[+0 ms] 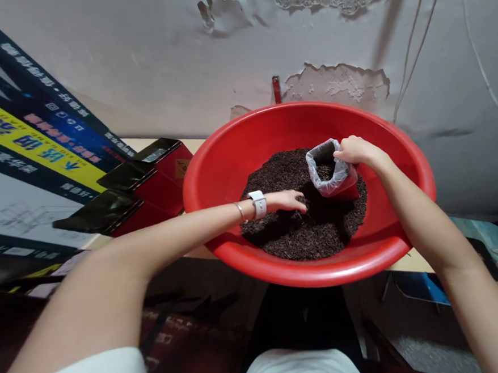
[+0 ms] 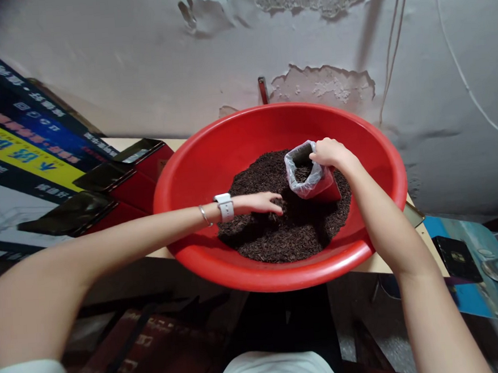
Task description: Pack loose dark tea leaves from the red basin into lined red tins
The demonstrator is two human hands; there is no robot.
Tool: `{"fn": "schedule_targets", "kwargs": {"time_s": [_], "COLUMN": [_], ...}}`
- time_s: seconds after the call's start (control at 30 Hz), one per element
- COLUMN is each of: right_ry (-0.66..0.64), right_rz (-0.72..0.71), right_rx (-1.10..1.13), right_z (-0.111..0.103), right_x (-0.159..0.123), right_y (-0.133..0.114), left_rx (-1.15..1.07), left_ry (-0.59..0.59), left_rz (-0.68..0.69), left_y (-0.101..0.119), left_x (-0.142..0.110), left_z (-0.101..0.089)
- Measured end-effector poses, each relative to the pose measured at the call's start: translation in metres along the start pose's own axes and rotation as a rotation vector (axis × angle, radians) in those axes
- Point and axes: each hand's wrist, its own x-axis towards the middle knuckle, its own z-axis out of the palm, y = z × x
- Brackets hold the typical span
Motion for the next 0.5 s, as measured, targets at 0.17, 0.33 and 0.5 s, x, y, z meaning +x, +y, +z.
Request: {"fn": "schedule_targets", "kwargs": {"time_s": [0.17, 0.33, 0.5], "right_ry": [0.007, 0.007, -0.04], "right_rz": [-0.011, -0.008, 0.019], "right_rx": [-0.003, -0.003, 0.05], "right_z": [0.001, 0.0, -0.002], "right_x": [0.003, 0.002, 0.0], "right_y": [0.001, 0.004, 0.009], "left_rx": [-0.235, -0.334, -0.358], "left_ry": [0.253, 0.309, 0.285], "left_rz": [-0.072, 0.008, 0.09], "left_y": [0.027, 0.083, 0.114], "left_x": [-0.005, 0.015, 0.026], "left_z": [-0.056, -0.074, -0.073]}}
